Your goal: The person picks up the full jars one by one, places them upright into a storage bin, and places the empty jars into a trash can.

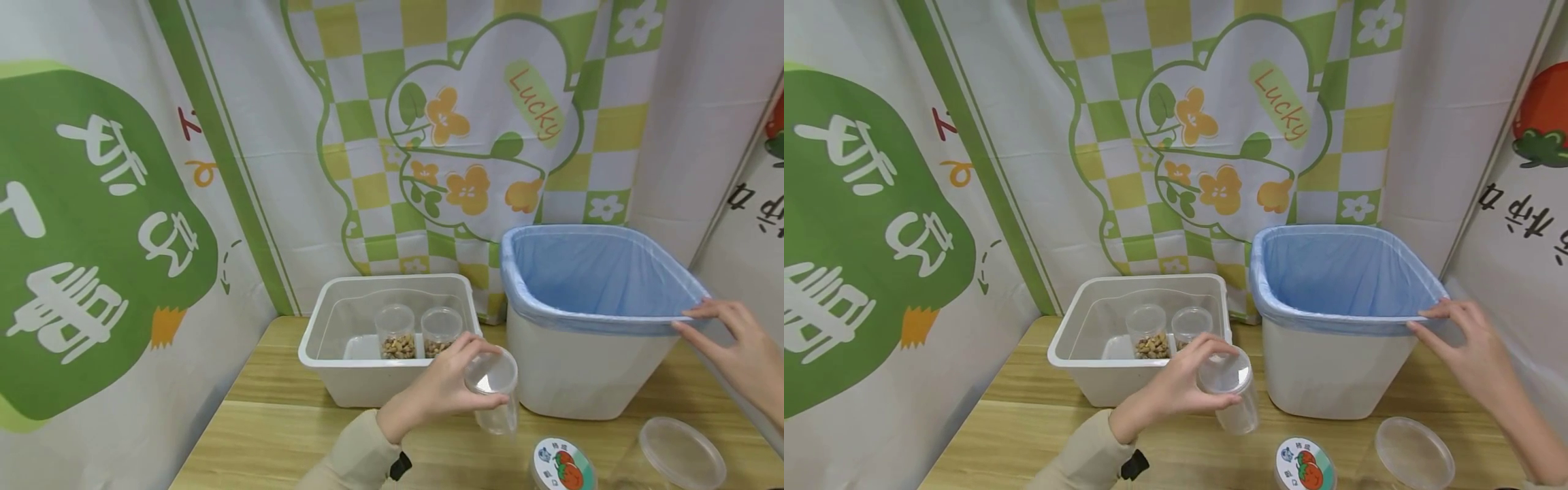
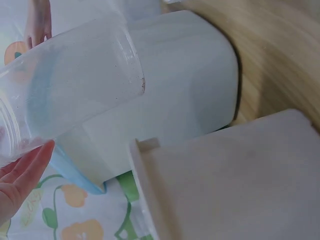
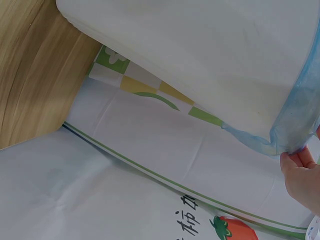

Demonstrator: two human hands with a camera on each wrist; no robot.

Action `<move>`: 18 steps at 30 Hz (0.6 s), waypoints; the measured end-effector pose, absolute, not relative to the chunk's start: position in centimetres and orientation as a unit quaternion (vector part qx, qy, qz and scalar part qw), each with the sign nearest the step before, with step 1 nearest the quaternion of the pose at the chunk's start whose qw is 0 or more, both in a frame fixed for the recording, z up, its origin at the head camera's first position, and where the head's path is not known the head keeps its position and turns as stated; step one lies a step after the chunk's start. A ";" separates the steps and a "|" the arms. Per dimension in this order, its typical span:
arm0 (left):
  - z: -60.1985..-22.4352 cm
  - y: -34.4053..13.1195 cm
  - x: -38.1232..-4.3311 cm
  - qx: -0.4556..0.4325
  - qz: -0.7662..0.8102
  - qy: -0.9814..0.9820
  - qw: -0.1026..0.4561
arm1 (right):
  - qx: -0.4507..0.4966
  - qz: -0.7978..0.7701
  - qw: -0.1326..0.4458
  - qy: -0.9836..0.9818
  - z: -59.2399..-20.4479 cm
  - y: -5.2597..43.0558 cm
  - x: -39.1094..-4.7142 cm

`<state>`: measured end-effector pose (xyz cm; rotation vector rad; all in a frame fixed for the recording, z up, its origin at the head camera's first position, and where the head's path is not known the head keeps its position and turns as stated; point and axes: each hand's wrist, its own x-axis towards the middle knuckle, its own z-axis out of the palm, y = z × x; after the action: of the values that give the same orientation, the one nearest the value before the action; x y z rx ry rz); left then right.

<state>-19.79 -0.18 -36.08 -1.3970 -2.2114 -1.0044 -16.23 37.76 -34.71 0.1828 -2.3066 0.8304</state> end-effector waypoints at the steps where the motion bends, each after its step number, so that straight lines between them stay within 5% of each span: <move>1: -35.7 -0.1 -20.0 -0.493 -0.353 -0.776 0.174 | 0.070 0.318 0.335 -0.884 -34.7 37.8 -16.2; 18: -29.3 0.0 -22.3 -0.486 -0.403 -0.743 0.222 | 0.075 0.307 0.334 -0.888 -34.7 37.8 -16.3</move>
<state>-22.26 -0.03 -29.32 -1.3437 -2.0523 -1.1150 -16.27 37.81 -34.67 0.1947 -2.3173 0.8025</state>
